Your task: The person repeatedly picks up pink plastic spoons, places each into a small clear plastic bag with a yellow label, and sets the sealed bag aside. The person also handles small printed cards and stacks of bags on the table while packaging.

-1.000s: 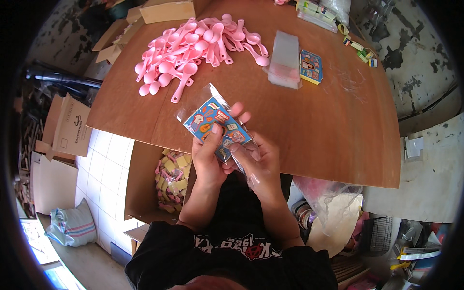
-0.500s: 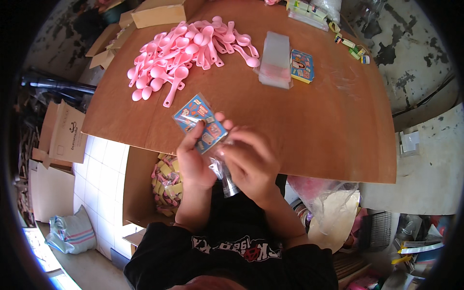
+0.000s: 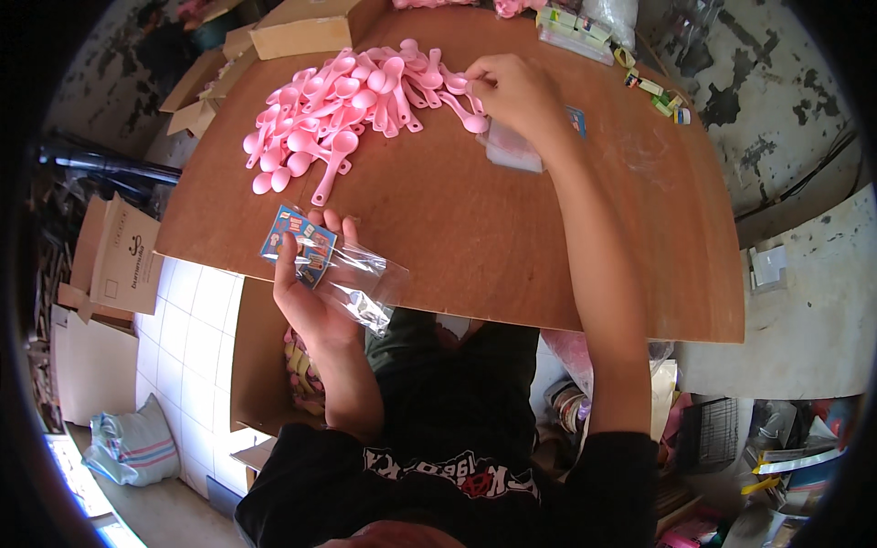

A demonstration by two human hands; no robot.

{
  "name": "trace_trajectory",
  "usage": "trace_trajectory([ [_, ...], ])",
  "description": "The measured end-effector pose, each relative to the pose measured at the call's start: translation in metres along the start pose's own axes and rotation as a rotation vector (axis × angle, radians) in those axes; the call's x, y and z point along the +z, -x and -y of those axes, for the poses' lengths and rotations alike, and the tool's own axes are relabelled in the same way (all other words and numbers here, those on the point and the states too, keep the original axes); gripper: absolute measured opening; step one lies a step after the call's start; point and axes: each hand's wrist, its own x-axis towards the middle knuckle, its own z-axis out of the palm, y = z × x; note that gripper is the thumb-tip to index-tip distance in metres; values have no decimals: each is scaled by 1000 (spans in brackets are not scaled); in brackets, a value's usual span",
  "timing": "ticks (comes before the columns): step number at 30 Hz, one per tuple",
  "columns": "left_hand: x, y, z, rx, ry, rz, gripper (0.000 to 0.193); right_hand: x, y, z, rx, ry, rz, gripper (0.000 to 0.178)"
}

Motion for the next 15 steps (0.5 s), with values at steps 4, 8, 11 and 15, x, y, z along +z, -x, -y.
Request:
trace_trajectory([
  [4,4,5,1,6,-10,-11,32,57,-39,-51,30,145,0,23],
  [8,3,3,-4,45,-12,-55,30,63,-45,-41,162,457,137,28],
  [11,1,0,-3,41,-11,-46,30,60,-50,-31,329,498,188,38],
  [15,3,-3,-2,41,-2,-83,30,68,-54,-36,315,485,92,28],
])
